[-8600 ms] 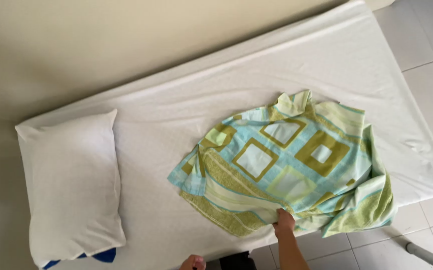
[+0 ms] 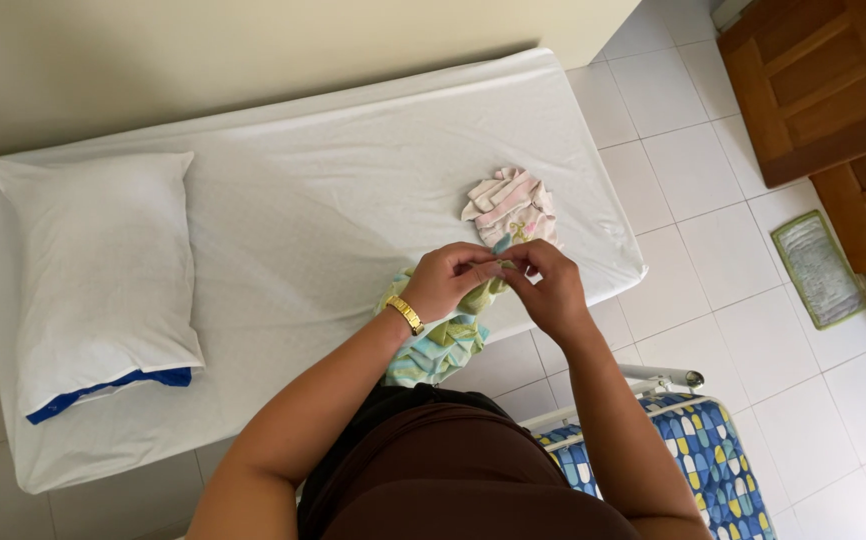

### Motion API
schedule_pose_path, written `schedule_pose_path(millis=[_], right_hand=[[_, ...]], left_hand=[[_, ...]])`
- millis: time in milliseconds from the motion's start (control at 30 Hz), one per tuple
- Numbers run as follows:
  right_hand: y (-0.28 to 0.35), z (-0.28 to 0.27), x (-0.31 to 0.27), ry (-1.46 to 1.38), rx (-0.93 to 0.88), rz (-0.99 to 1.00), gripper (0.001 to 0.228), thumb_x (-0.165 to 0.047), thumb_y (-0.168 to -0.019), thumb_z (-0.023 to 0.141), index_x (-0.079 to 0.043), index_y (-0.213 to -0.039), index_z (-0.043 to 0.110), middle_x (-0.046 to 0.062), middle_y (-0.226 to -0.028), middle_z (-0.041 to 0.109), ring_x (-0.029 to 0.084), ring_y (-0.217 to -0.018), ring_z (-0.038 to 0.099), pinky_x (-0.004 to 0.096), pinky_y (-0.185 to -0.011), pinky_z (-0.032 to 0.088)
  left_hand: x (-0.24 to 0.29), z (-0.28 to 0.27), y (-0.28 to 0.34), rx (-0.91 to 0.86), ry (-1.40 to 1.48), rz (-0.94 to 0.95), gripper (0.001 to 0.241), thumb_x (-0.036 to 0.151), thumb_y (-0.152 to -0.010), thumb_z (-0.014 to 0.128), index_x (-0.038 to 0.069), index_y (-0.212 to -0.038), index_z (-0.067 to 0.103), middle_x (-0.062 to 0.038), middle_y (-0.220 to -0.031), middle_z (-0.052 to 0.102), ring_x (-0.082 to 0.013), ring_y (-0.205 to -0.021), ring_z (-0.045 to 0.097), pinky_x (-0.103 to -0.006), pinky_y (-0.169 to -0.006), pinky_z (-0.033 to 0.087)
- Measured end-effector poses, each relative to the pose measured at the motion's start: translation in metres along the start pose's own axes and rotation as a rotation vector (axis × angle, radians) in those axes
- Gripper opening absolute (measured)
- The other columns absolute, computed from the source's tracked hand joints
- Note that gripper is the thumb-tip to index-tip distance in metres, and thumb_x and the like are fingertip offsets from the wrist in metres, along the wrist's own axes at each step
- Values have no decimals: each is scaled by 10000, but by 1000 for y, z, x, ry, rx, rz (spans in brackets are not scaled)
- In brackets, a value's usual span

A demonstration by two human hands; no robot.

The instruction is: The person folds a patterned towel on a white-sheeted bed, then moves to a patterned mattress to fold the towel again. The person then folds a white pillowcase and places it on the bed.

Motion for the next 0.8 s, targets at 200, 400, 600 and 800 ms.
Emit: schedule_pose_path(millis=[200,400,600,800], right_hand=[[-7,-6,-25,-130,-51,-105,114,3,-914,741,-14,-999,666,245,-1336,605,425,-1163,651,454,-880,562],[-6,-12,18,-42,-55,-87,136,-31,-883,797,-67,-985,715,104,-965,731,290,-933,732,412,-872,571],[5,-48,33,-219,140,-67,114,94,-945,706,30,-1014,641,160,-1004,675,299,-970,712,430,-951,563],[23,-60,47,-315,207,-42,94,122,-969,636,73,-1024,577,191,-1031,651,307,-991,728,453,-975,560]], left_hand=[[5,-1,-13,-179,-93,94,309,296,-836,857,92,-1049,766,-101,-1131,752,-264,-903,704,-395,-809,582],[-3,8,-22,-261,-274,201,364,371,-809,853,123,-1019,688,-55,-1170,709,-336,-949,710,-425,-823,594],[-207,57,37,-698,-1096,-26,682,723,-809,629,106,-1079,736,-108,-1055,746,-336,-1026,729,-500,-840,602],[-328,67,103,-839,-875,-313,705,743,-815,575,142,-1167,686,-128,-1140,736,-379,-1134,692,-524,-897,573]])
Point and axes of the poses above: each hand's wrist, its own y-axis away from the middle knuckle, its own z-axis out of the palm, x = y × z, the point moved 8 cm from there along -y, towards the middle knuckle
